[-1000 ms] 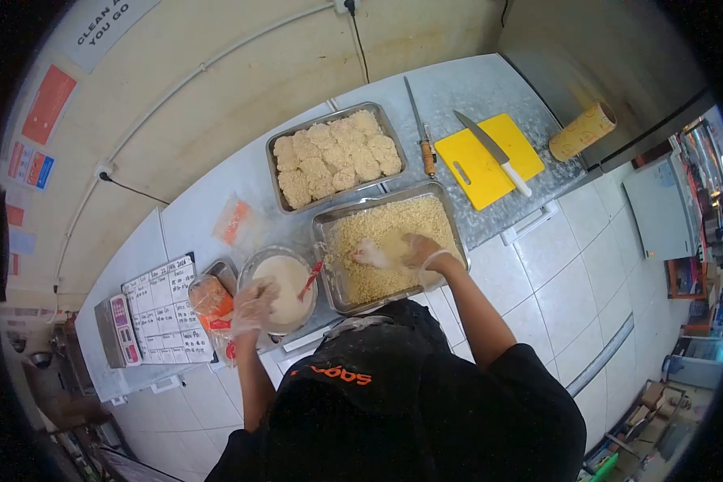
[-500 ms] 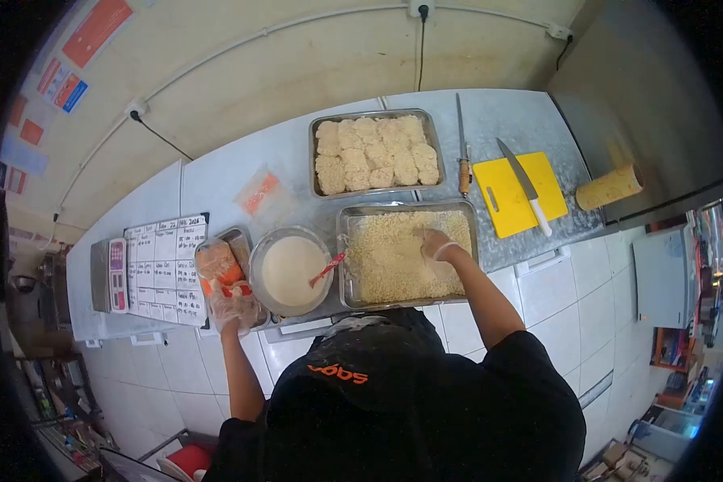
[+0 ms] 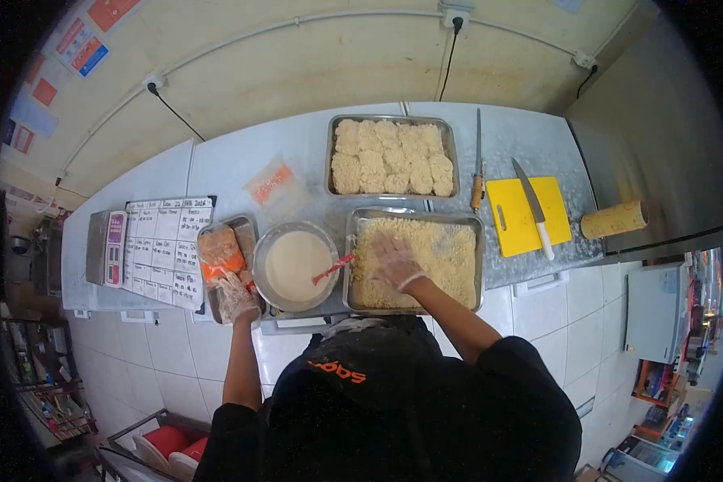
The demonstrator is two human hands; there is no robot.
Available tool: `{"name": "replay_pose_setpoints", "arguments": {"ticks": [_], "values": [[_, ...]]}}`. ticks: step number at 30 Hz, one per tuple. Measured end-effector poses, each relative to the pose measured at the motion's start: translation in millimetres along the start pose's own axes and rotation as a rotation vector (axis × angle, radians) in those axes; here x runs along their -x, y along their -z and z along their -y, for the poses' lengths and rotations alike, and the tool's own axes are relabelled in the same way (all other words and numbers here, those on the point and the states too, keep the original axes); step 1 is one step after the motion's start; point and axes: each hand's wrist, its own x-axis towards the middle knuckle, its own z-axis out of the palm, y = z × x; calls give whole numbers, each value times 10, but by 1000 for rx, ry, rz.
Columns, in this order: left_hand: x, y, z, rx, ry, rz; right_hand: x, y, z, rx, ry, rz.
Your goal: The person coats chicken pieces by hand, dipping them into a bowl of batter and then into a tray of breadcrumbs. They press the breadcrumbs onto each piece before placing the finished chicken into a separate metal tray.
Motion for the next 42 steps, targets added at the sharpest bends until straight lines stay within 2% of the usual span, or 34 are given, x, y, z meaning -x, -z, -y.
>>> {"name": "replay_pose_setpoints", "arguments": {"ticks": [3, 6, 9, 12, 15, 18, 21, 24, 27, 30, 33, 36, 39, 42], "values": [[121, 285, -130, 28, 39, 111, 152, 62, -97, 22, -3, 83], [100, 80, -76, -67, 26, -4, 235, 155, -95, -19, -8, 58], [106, 157, -99, -56, 42, 45, 225, -58, -330, -169, 46, -89], [49, 27, -29, -36, 28, 32, 147, 58, -612, -422, -313, 132], [49, -57, 1, -20, 38, 20, 156, 61, -640, -261, -361, 219], [27, -138, 25, -34, 17, -40, 96, -250, -630, -402, -296, 178], [32, -102, 12, -86, -6, -10, 18, -112, -473, -406, -238, 358], [46, -29, -43, -83, 56, 18, 21, 28, -200, -322, -305, 383], [11, -138, 38, -25, 21, 37, 28, -103, -172, -329, -342, 375], [12, -140, 22, -40, 26, 17, 92, -139, -243, -347, -267, 153], [27, -69, 24, -11, 29, 54, 118, 228, -188, -103, -200, -100], [27, -129, 43, 20, 18, 54, 380, 768, 84, 73, -26, -308], [38, -38, -1, 13, 25, 60, 662, 579, 290, 121, 24, -9], [43, -43, -3, -1, 16, 60, 872, 223, 141, 11, 299, -6]]}}
